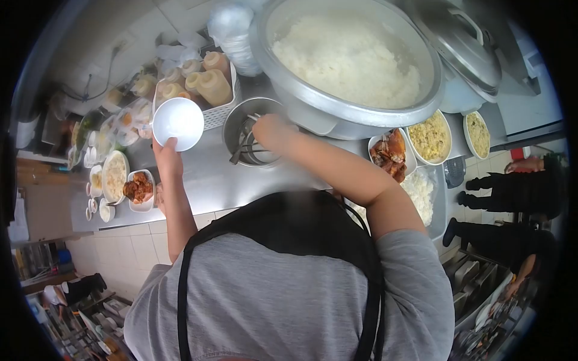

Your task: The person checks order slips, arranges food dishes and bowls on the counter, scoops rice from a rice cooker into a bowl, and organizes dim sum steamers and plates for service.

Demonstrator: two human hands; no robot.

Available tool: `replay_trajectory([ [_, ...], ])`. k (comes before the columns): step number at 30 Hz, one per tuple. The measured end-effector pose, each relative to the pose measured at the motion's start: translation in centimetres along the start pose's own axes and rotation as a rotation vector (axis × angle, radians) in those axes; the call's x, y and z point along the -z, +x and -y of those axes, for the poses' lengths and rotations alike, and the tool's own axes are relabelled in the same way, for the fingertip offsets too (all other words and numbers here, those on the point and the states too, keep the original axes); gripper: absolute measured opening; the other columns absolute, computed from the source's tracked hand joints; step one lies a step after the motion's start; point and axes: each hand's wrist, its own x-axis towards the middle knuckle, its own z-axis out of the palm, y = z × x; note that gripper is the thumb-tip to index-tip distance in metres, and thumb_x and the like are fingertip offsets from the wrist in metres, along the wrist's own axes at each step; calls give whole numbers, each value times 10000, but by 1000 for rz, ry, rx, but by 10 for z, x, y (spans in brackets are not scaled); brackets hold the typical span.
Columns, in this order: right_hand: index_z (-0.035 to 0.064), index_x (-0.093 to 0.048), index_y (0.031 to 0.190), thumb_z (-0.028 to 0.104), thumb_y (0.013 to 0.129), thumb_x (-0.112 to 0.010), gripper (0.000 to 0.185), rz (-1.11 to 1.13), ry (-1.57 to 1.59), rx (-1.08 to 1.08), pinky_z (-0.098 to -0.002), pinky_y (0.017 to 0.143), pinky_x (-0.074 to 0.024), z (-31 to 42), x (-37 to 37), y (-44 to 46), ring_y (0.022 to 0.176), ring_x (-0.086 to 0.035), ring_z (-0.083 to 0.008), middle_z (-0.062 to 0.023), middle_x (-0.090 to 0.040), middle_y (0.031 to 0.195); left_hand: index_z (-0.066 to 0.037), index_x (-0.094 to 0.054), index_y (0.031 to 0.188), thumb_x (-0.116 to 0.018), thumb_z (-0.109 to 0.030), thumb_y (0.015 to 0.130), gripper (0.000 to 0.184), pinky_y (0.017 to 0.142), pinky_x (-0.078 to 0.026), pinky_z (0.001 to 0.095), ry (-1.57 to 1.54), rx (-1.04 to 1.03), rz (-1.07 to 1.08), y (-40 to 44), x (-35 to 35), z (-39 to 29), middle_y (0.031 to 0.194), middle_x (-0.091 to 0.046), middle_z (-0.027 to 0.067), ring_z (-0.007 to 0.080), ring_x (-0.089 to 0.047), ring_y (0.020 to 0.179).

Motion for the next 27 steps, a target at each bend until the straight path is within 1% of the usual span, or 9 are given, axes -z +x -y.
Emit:
replay_trajectory([
  [7, 108, -673, 775, 151, 698, -571, 135, 87, -326, -79, -307, 563, -463, 13, 24, -7, 807, -605, -203, -39, -643, 820, -9, -291, 1293, -387, 76, 703, 604, 936, -349, 329, -86, 97, -12, 7, -3, 6, 1238, -404, 152, 257, -432, 1117],
  [8, 83, -656, 746, 145, 647, -602, 128, 16, -342, -86, -263, 553, -419, 14, 18, -7, 737, -556, -181, -63, -602, 781, -12, -290, 1293, -384, 80, 703, 605, 935, -355, 336, -84, 112, -16, 9, -5, 6, 1240, -402, 151, 260, -431, 1119],
  [12, 36, -634, 790, 147, 655, -587, 181, 58, -395, -62, -269, 556, -427, 13, 15, -10, 739, -556, -182, -84, -588, 789, -14, -285, 1294, -382, 85, 704, 606, 933, -361, 339, -77, 113, -19, 14, -10, 8, 1235, -406, 150, 265, -428, 1122],
  [14, -11, -594, 827, 146, 663, -566, 228, -157, -328, -28, -282, 557, -428, 31, 34, -24, 713, -555, -189, -104, -572, 792, -9, -287, 1290, -385, 86, 703, 603, 935, -358, 339, -99, 121, -10, 16, -14, 11, 1230, -410, 149, 263, -430, 1119],
  [19, 11, -517, 766, 108, 677, -531, 132, -346, -187, 139, -307, 595, -426, 42, 116, -69, 682, -556, -185, -86, -555, 689, 0, -302, 1277, -398, 91, 696, 596, 929, -360, 341, -135, 158, 5, 22, -15, 6, 1217, -420, 147, 255, -439, 1109],
  [23, 87, -527, 838, 69, 681, -519, 158, -486, -385, 14, -332, 681, -388, -25, 189, -71, 701, -567, -192, -34, -576, 668, 33, -331, 1236, -418, 84, 693, 553, 911, -378, 334, -220, 186, 29, 24, -21, -1, 1189, -441, 155, 255, -452, 1092],
  [25, 138, -568, 868, 82, 685, -524, 196, -661, -366, -100, -339, 707, -368, -92, 204, -51, 722, -570, -193, -18, -598, 708, 52, -336, 1218, -440, 66, 685, 543, 858, -437, 394, -315, 212, 63, 24, -22, 0, 1169, -447, 164, 287, -469, 1065],
  [26, 84, -557, 966, 80, 709, -570, 258, -467, -439, -209, -321, 716, -401, -112, 211, -42, 748, -563, -217, -65, -588, 786, 56, -328, 1217, -462, 44, 675, 559, 756, -496, 483, -320, 239, 117, 17, -32, -16, 1160, -438, 179, 328, -481, 1031],
  [27, 31, -546, 1064, 78, 732, -617, 343, -270, -503, -315, -303, 726, -433, -133, 217, -34, 775, -557, -242, -113, -578, 864, 56, -328, 1217, -462, 44, 675, 559, 756, -496, 483, -323, 242, 142, 15, -39, -18, 1160, -438, 179, 328, -481, 1031],
])
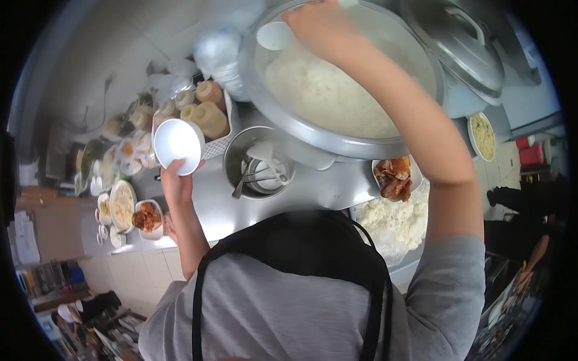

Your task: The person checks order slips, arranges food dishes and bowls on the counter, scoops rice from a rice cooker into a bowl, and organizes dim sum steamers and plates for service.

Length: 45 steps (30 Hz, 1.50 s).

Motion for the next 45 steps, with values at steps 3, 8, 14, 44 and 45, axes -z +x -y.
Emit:
replay_trajectory([
  [3, 140, -613, 826, 103, 688, -525, 167, -199, -99, 49, -365, 734, -349, -9, -119, 40, 734, -569, -190, -34, -607, 719, 39, -315, 1228, -478, 26, 667, 584, 681, -508, 540, -27, 27, -14, 2, -19, 2, 1156, -423, 194, 357, -490, 1003],
  [8, 125, -608, 747, 125, 702, -535, 86, -126, -154, 253, -352, 753, -331, 27, -123, 23, 718, -557, -190, -34, -594, 692, 37, -320, 1227, -496, 9, 664, 591, 681, -524, 497, -75, 44, 37, 14, -31, 2, 1130, -451, 183, 333, -515, 970],
  [14, 123, -596, 728, 112, 685, -528, 81, -8, -30, 31, -366, 767, -284, -3, -148, 22, 702, -554, -183, -39, -585, 665, 48, -287, 1240, -505, -6, 665, 617, 703, -535, 475, -226, 88, 131, 26, -50, -5, 1142, -457, 198, 363, -522, 985],
  [44, 7, -603, 698, 65, 609, -507, 144, 372, 1028, -147, -299, 536, -374, -21, -119, -20, 577, -504, -195, -119, -524, 592, -100, -276, 1299, -368, -504, 859, 605, 844, -426, 563, -375, 19, 502, 43, -140, -34, 1313, -310, 172, 372, -371, 1171],
  [45, -3, -593, 671, 54, 592, -501, 134, 339, 1106, -137, -269, 484, -360, -29, -113, -24, 527, -476, -174, -118, -493, 543, -113, -277, 1299, -383, -491, 860, 589, 848, -422, 551, -288, 16, 517, 49, -145, -31, 1303, -326, 160, 347, -389, 1162],
])
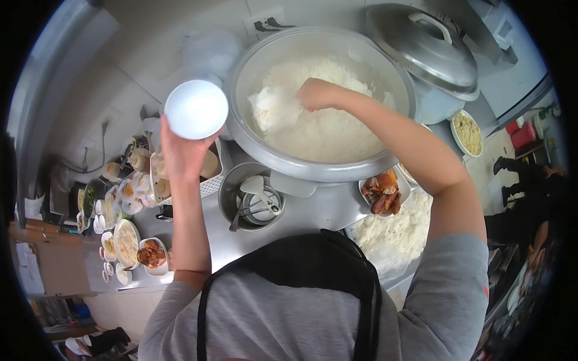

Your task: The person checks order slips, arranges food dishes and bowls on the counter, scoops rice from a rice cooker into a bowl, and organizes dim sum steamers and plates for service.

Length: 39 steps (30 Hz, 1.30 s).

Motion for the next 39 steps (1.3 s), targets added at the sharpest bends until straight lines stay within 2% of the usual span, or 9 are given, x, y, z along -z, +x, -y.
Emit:
replay_trajectory([
  [7, 17, -614, 728, 38, 637, -478, 164, -191, -243, 46, -279, 557, -372, 52, 68, -33, 567, -515, -178, -73, -565, 613, -140, -186, 1327, -503, -394, 843, 632, 919, -326, 538, 120, 146, -44, 24, -72, 42, 1307, -311, 119, 302, -347, 1184],
  [8, 31, -616, 754, 42, 651, -498, 158, -496, -483, 187, -295, 616, -369, 51, 57, -26, 603, -527, -182, -56, -572, 631, -140, -186, 1327, -503, -394, 843, 632, 919, -326, 538, 120, 141, -42, 31, -77, 52, 1307, -311, 119, 302, -347, 1184],
  [10, 45, -619, 781, 47, 666, -517, 154, -805, -721, 327, -311, 675, -366, 63, 45, -24, 638, -540, -185, -40, -579, 648, -150, -259, 1304, -366, -479, 868, 557, 965, -268, 537, -439, 330, 32, 44, -83, 72, 1318, -314, 104, 297, -309, 1212],
  [15, 89, -621, 822, 99, 672, -531, 176, -994, -1167, 463, -335, 725, -347, 87, 57, -48, 705, -534, -172, -16, -542, 626, -119, -321, 1277, -239, -504, 879, 559, 1007, -226, 507, -655, 257, 36, 63, -87, 91, 1330, -316, 107, 293, -284, 1234],
  [19, 79, -617, 742, 99, 655, -544, 115, -880, -1134, 633, -332, 698, -364, 78, 40, -50, 739, -564, -185, -28, -595, 674, -82, -329, 1271, -253, -503, 878, 581, 1017, -219, 508, -609, 291, -100, 70, -85, 89, 1329, -323, 129, 304, -282, 1240],
  [22, 121, -626, 824, 88, 659, -526, 196, -984, -986, 427, -365, 706, -336, 50, 66, -34, 710, -563, -190, -25, -589, 682, -79, -316, 1274, -287, -498, 874, 580, 1002, -233, 536, -457, 280, -73, 67, -77, 78, 1323, -322, 137, 323, -280, 1236],
  [24, 140, -628, 801, 93, 657, -525, 183, -729, -1010, -26, -391, 705, -324, 21, 59, -15, 719, -575, -197, -32, -604, 708, -80, -306, 1279, -307, -488, 873, 575, 993, -242, 548, -416, 263, -113, 60, -79, 65, 1323, -317, 140, 334, -282, 1232],
  [28, 144, -626, 750, 85, 655, -536, 144, -230, -1021, 5, -389, 720, -292, -14, -19, 16, 706, -573, -199, -34, -601, 697, -75, -272, 1292, -352, -455, 872, 572, 976, -271, 567, -364, 227, -123, 58, -67, 57, 1332, -289, 154, 363, -288, 1221],
  [39, 136, -651, 908, 112, 728, -538, 214, -67, -514, -83, -357, 782, -257, 12, -53, -9, 789, -584, -204, -76, -635, 779, -60, -253, 1300, -349, -444, 877, 579, 966, -271, 594, -409, 204, -44, 60, -54, 49, 1343, -266, 164, 373, -273, 1230],
])
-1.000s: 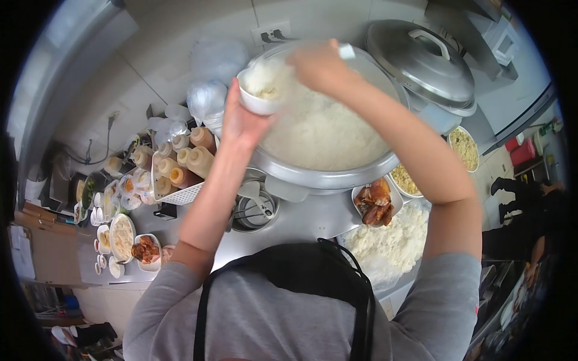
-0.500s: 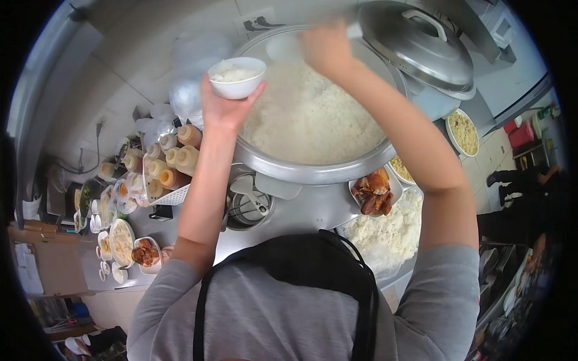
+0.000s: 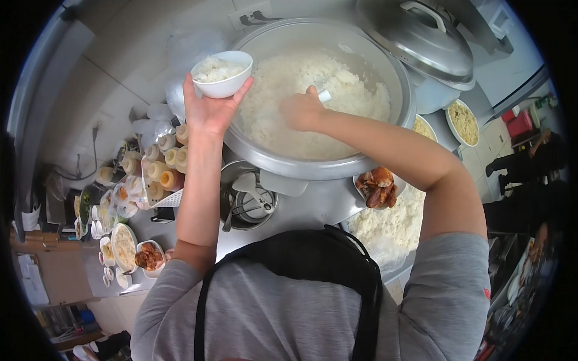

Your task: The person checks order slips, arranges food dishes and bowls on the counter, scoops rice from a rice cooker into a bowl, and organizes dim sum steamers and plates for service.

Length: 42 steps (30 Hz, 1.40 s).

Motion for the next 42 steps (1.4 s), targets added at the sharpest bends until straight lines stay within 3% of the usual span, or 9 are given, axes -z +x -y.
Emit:
replay_trajectory([
  [17, 179, -642, 997, 226, 758, -527, 269, 43, 248, -137, -441, 832, -280, -5, -19, 1, 935, -551, -248, -91, -619, 952, -60, -240, 1307, -375, -420, 870, 582, 969, -259, 603, -64, -7, 38, -6, 2, -8, 1347, -253, 172, 373, -256, 1238],
  [20, 180, -639, 1003, 231, 759, -530, 271, -51, 315, -94, -436, 832, -280, 0, -19, -2, 932, -550, -251, -83, -619, 957, -67, -300, 1272, -380, -459, 863, 572, 961, -282, 579, -51, -7, -3, -6, 0, -8, 1312, -325, 144, 345, -315, 1213],
  [23, 179, -635, 1004, 237, 764, -535, 266, 119, 193, -90, -427, 830, -283, 13, 7, -12, 916, -552, -253, -71, -623, 937, -57, -241, 1305, -374, -419, 869, 582, 965, -264, 607, -44, -30, 53, -5, -1, -9, 1349, -247, 171, 378, -262, 1233],
  [29, 104, -612, 785, 227, 773, -540, 143, -67, 207, 11, -395, 832, -281, -14, 26, -43, 797, -571, -209, -71, -610, 737, -57, -255, 1298, -374, -409, 867, 569, 963, -268, 606, 14, -11, 105, -6, -5, -16, 1343, -263, 175, 380, -264, 1232],
  [31, 131, -617, 733, 257, 750, -504, 171, 150, 275, 24, -474, 730, -301, -28, 49, -54, 687, -553, -216, -34, -577, 647, -58, -266, 1295, -370, -407, 865, 563, 959, -280, 600, 59, 13, 99, -8, -7, -18, 1342, -270, 175, 380, -275, 1228],
  [34, 69, -566, 673, 211, 770, -538, 175, 161, 272, -2, -424, 781, -341, -34, 98, -73, 637, -555, -146, -42, -534, 550, -68, -302, 1271, -432, -439, 841, 582, 956, -283, 578, 116, 68, 126, -11, -1, -19, 1308, -332, 153, 347, -315, 1217],
  [36, 69, -588, 662, 215, 767, -539, 186, 55, 229, -56, -425, 746, -363, -30, 136, -82, 675, -577, -157, -53, -573, 597, -77, -296, 1281, -402, -440, 851, 572, 948, -297, 580, 204, 77, 131, -15, -1, -14, 1315, -324, 156, 351, -319, 1213],
  [38, 93, -625, 716, 198, 754, -547, 136, -424, -108, 50, -426, 749, -362, -32, 148, -79, 713, -598, -170, -66, -608, 651, -86, -289, 1290, -372, -440, 861, 562, 940, -311, 582, 290, 94, 137, -20, -7, -2, 1323, -316, 160, 354, -323, 1210],
  [42, 101, -634, 743, 174, 727, -553, 110, -645, -402, 42, -438, 771, -353, -3, 155, -58, 763, -608, -193, -76, -627, 717, -109, -317, 1282, -343, -450, 872, 534, 961, -283, 558, 249, 205, 45, -22, -28, 38, 1309, -351, 124, 317, -336, 1207],
])
